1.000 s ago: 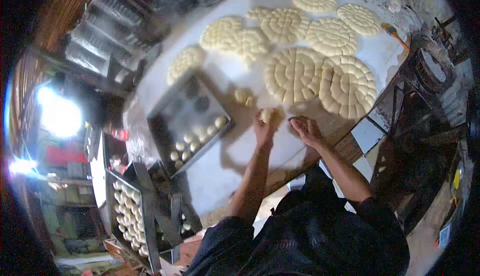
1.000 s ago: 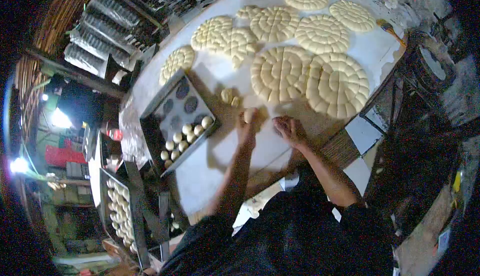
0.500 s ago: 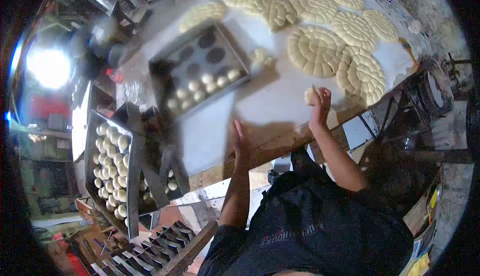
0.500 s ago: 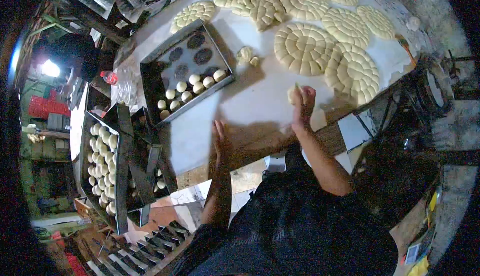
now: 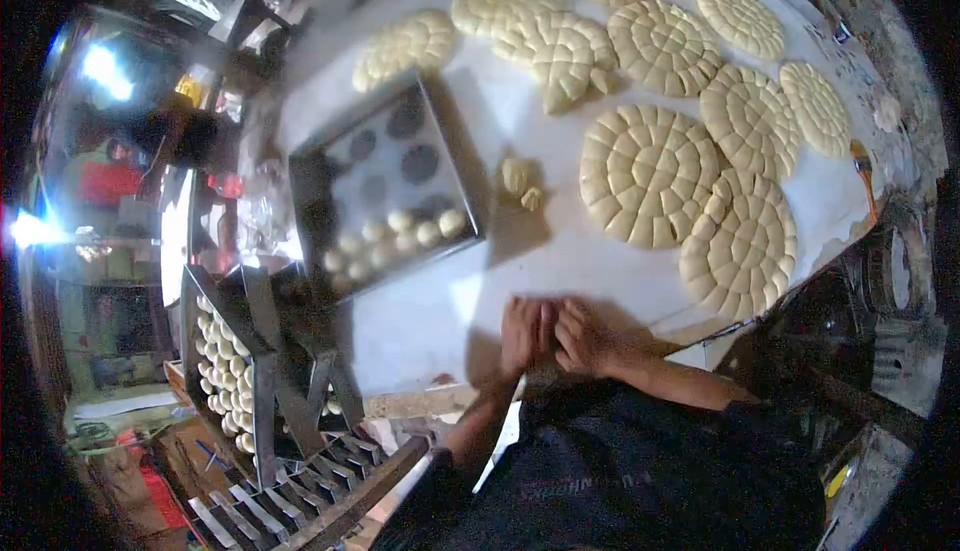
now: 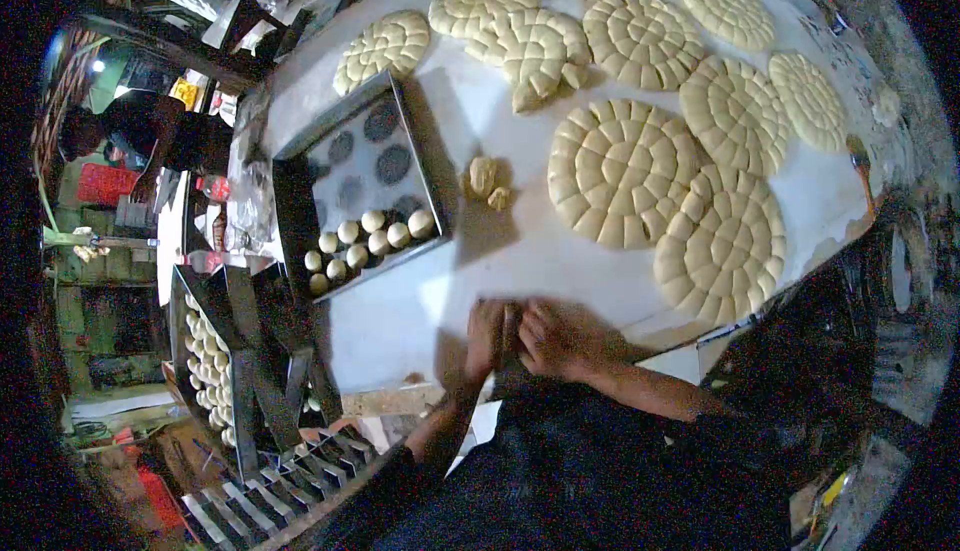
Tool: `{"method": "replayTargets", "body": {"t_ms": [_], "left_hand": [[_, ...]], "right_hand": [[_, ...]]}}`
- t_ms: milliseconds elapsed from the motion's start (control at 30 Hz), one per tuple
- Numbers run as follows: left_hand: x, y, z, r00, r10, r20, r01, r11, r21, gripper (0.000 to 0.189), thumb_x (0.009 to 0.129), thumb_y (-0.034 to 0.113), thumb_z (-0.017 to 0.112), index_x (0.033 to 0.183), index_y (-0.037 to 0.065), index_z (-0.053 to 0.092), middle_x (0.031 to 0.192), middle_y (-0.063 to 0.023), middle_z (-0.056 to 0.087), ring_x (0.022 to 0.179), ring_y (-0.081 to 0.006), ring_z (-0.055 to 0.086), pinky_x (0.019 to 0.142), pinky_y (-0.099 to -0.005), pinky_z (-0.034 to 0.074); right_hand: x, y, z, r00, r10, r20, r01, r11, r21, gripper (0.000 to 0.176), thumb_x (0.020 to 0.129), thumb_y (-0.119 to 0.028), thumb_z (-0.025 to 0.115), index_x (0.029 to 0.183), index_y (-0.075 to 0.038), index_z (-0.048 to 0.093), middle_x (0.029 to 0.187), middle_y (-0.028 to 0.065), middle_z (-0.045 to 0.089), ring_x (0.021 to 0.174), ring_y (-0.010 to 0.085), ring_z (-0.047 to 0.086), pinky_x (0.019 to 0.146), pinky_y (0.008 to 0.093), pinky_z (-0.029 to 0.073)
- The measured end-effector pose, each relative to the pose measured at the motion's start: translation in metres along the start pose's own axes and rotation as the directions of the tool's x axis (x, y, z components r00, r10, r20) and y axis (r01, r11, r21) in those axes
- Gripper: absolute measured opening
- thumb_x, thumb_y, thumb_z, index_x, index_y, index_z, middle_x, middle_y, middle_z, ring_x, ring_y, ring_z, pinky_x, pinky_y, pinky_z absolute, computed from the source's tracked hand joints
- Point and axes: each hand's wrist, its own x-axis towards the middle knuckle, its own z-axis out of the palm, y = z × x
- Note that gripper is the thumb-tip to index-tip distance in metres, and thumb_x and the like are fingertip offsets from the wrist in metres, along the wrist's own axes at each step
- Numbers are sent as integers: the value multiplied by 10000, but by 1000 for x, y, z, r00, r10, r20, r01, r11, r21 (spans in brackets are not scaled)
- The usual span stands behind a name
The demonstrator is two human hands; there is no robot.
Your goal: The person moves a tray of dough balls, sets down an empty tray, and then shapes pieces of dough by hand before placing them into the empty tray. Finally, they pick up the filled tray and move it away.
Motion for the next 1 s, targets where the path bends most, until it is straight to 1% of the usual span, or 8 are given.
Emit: {"method": "replayTargets", "body": {"t_ms": [167,400,533,633,700,800,867,1000], "left_hand": [[-21,-58,-54,981,192,-27,-186,973,132,206,799,144,641,977,43,615,1061,-158,596,1058,-368,531,900,-573,422],[65,5,-26,912,-409,4,406,904,-135,179,748,115,654,916,68,612,959,-124,612,944,-321,550,878,-425,434],[-32,-42,-23,995,58,-84,-54,998,45,164,729,133,687,874,82,629,902,-88,653,858,-296,609,777,-480,472],[10,-65,-74,986,-155,-68,165,967,192,115,748,61,643,859,75,615,957,-86,631,897,-299,582,835,-476,447],[56,-54,-72,972,25,-233,4,992,124,144,769,81,624,909,51,619,981,-114,616,914,-307,568,853,-447,438],[36,-74,-5,908,-395,-142,268,806,-528,251,829,93,580,1063,14,626,1058,-156,615,997,-328,559,887,-397,448],[-4,-54,5,844,-536,9,292,445,-846,271,859,98,558,1106,8,625,1092,-170,613,1046,-339,547,903,-377,448],[-60,-54,-12,992,-125,26,113,758,-642,308,941,128,484,1212,-11,531,1168,-201,574,1036,-393,556,876,-407,474]], "right_hand": [[0,74,-56,991,-7,136,-7,995,104,214,618,-181,638,757,-20,614,781,127,573,873,287,558,896,426,480],[45,35,-15,994,12,-111,-16,999,-31,270,714,-174,602,884,35,596,916,173,584,907,350,548,1015,507,385],[-4,68,-35,951,-259,168,257,966,34,230,684,-178,614,827,3,620,874,157,605,891,344,569,985,479,413],[34,101,-35,959,186,213,-196,980,26,262,695,-169,648,880,15,622,926,192,619,926,389,563,950,486,425],[66,80,-16,953,273,-130,-282,958,-51,320,757,-163,627,1005,37,605,1089,236,584,1091,427,511,996,501,394],[71,49,32,863,388,-324,-433,898,-77,289,789,-183,616,1007,4,593,1079,227,567,1137,442,481,1030,522,345],[38,23,44,897,408,-169,-409,912,27,290,803,-172,606,1035,1,587,1106,230,560,1169,455,453,1050,523,324],[3,12,-3,947,278,162,-278,960,-23,174,851,-113,551,975,1,596,1058,206,588,1130,419,499,1002,519,379]]}}
